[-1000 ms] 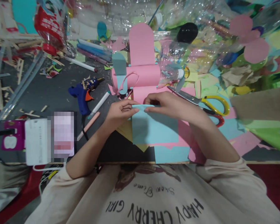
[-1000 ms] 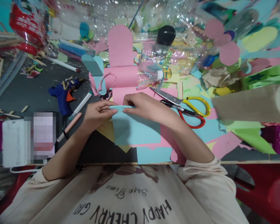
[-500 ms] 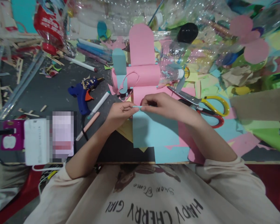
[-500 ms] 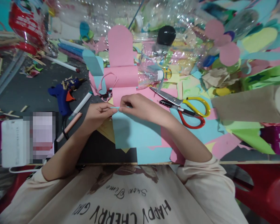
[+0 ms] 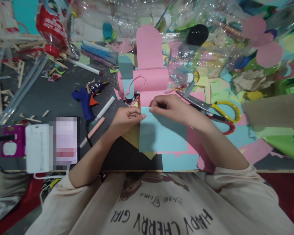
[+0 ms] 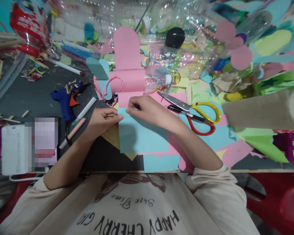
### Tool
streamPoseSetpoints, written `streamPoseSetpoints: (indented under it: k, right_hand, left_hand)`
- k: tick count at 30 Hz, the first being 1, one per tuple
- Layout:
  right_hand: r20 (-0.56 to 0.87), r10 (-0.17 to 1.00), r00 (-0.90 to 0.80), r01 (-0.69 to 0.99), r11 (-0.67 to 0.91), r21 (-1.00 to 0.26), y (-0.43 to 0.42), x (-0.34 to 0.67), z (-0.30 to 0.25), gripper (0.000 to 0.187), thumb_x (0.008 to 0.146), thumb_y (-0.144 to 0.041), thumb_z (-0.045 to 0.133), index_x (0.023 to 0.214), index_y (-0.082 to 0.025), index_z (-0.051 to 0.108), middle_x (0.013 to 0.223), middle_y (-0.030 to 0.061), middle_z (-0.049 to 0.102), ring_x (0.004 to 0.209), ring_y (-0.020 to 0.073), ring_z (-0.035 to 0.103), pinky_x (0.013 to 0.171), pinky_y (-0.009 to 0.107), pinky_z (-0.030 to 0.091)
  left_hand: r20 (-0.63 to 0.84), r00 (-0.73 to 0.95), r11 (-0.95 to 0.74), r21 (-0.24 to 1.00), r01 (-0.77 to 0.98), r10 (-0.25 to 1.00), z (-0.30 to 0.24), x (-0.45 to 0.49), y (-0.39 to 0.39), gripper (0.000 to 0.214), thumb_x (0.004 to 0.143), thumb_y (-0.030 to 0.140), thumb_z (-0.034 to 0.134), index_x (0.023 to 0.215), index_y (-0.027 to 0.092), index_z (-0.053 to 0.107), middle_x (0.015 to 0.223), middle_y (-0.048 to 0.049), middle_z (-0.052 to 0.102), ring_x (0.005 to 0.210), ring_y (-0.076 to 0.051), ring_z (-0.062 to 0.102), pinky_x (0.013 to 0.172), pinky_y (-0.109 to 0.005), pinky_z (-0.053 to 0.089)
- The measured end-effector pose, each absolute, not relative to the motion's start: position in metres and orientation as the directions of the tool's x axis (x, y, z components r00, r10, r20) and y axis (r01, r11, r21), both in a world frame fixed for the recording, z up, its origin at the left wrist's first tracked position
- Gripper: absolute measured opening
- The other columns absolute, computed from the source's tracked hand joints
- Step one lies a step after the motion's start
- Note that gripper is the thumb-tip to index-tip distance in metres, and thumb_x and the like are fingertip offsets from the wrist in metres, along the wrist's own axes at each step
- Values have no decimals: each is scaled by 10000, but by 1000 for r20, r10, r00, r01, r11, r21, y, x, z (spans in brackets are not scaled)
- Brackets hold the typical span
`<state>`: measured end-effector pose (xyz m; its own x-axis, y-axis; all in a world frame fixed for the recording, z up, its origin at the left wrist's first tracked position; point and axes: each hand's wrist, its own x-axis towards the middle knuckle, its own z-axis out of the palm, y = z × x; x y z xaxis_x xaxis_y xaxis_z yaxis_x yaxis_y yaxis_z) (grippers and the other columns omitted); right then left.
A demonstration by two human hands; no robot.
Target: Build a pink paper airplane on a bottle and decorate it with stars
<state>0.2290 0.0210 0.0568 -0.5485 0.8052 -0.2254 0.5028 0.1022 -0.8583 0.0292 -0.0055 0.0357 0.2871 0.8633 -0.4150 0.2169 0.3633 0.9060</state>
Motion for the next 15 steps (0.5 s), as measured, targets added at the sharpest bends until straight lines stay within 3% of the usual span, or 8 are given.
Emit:
streamPoseSetpoints:
  k: [8,15]
  right_hand:
    - [-215,813,-541,506,111,-855,15,223,60,191,909,-265,535,736,-187,518,681,-28,495,635,118,420,624,274,296]
    - [-206,798,-566,470,107,-876,10,218,59,172,924,-244,511,769,-178,542,692,-26,499,634,114,407,628,275,291]
  left_hand:
    - [-339,323,287,937,198,884,31,28,-3,408,672,547,743,638,180,569,549,55,514,494,-76,466,476,-188,380]
    - [-222,327,158,964,212,918,23,28,-2,295,736,437,655,613,181,573,511,59,466,450,-69,431,441,-183,345]
